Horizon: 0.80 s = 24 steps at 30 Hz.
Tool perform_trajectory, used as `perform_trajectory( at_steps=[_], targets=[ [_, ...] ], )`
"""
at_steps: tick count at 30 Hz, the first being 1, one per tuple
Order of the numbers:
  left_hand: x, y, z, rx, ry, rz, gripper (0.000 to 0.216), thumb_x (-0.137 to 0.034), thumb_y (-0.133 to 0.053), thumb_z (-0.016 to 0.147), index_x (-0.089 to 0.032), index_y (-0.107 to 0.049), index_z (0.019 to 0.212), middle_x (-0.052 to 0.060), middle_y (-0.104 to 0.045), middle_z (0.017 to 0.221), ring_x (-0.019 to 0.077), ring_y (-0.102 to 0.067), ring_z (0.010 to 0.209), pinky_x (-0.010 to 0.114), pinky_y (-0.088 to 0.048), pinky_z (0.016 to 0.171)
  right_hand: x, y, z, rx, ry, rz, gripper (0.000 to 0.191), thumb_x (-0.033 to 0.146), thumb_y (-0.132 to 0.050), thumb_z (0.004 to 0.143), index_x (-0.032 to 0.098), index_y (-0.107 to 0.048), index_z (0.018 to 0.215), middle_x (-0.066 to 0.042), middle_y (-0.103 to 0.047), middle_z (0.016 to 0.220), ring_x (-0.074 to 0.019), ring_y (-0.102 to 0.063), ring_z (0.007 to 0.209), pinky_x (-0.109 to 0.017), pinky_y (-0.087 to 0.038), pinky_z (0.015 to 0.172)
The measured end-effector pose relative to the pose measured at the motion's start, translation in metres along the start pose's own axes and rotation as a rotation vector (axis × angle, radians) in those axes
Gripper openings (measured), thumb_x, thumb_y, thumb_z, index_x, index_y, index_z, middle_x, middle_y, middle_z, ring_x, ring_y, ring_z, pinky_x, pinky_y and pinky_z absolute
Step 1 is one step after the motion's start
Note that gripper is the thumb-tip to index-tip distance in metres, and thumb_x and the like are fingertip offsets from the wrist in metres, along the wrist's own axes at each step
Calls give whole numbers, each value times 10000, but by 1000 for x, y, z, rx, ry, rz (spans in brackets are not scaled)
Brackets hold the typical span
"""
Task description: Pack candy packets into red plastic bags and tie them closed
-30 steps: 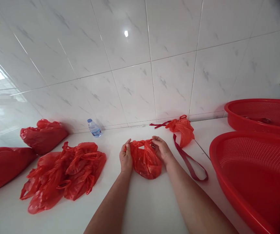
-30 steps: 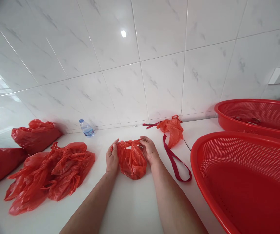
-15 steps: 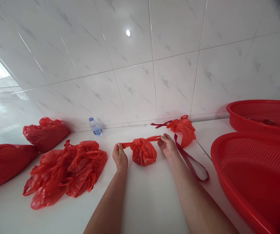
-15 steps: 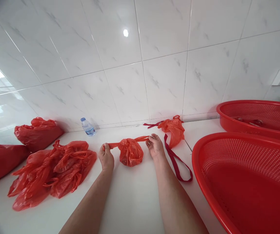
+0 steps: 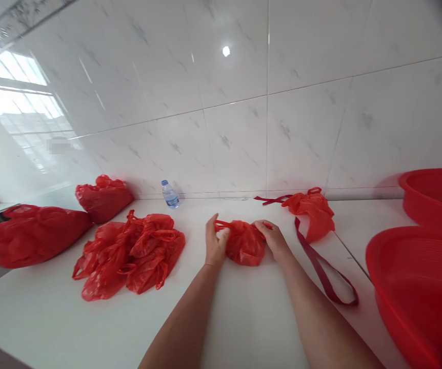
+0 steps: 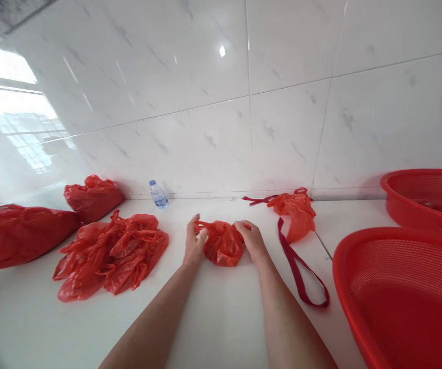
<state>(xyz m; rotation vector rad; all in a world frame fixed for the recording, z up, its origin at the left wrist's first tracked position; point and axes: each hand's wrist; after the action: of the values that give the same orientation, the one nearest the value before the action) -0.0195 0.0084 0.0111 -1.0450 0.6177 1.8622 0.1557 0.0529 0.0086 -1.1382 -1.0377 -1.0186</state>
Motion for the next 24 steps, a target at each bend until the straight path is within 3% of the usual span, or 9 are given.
perform_trajectory(
  at_steps=[2,4,7,10,14,19,24],
  targets=[
    [-1,-6,-5,211,-89,31,671,-291,-749,642,-238,-511,1267,107,-435,1357,288,-369,1276,398,-274,1063,-1,-10,-4,66,20,-137,170,366,-682,645,202,-639,659,16,-609,626,-144,-522,610,-260,-387,569],
    [0,-9,-8,406,-102,125,794,-276,-821,531,-235,-528,1267,130,-390,1383,326,-337,1294,427,-264,1072,-3,-16,-6,113,39,-236,131,321,-679,625,211,-617,589,35,-565,544,-135,-486,563,-258,-357,554],
    [1,-9,-10,485,-3,252,745,-277,-840,493,-250,-588,1193,124,-474,1279,317,-469,1138,431,-371,962,-3,-17,-7,152,58,-344,168,374,-625,682,216,-623,624,18,-599,590,-155,-520,597,-268,-375,578],
    [1,-6,-10,365,140,236,450,-242,-805,535,-250,-668,963,61,-592,1003,239,-536,900,369,-418,819,-1,-14,-7,107,32,-379,302,500,-563,742,214,-652,778,-22,-665,765,-198,-584,731,-283,-424,644],
    [6,-5,-9,179,244,133,157,-208,-703,649,-217,-609,775,0,-592,809,154,-508,727,284,-405,684,4,-11,-10,45,-30,-348,434,616,-507,750,201,-632,760,-13,-621,684,-189,-553,668,-285,-419,605],
    [11,0,-1,23,327,1,169,-347,-600,779,-199,-518,787,-20,-547,693,119,-481,613,245,-389,584,8,-11,-13,61,-51,-304,471,645,-497,753,207,-639,851,22,-517,605,-145,-481,591,-274,-402,586],
    [9,1,2,-34,365,-131,282,-444,-575,801,-174,-539,877,36,-598,770,144,-535,660,266,-437,615,6,-11,-12,77,-43,-332,445,623,-483,774,212,-631,857,18,-510,630,-139,-464,587,-272,-391,577]
  ],
)
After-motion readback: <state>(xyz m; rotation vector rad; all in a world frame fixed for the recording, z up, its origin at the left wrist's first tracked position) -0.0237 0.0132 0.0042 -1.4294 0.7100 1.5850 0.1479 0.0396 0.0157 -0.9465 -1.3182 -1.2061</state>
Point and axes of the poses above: each hand's wrist, its own z-axis towards the middle knuckle, its own y-axis out of the back of the hand, x = y × z
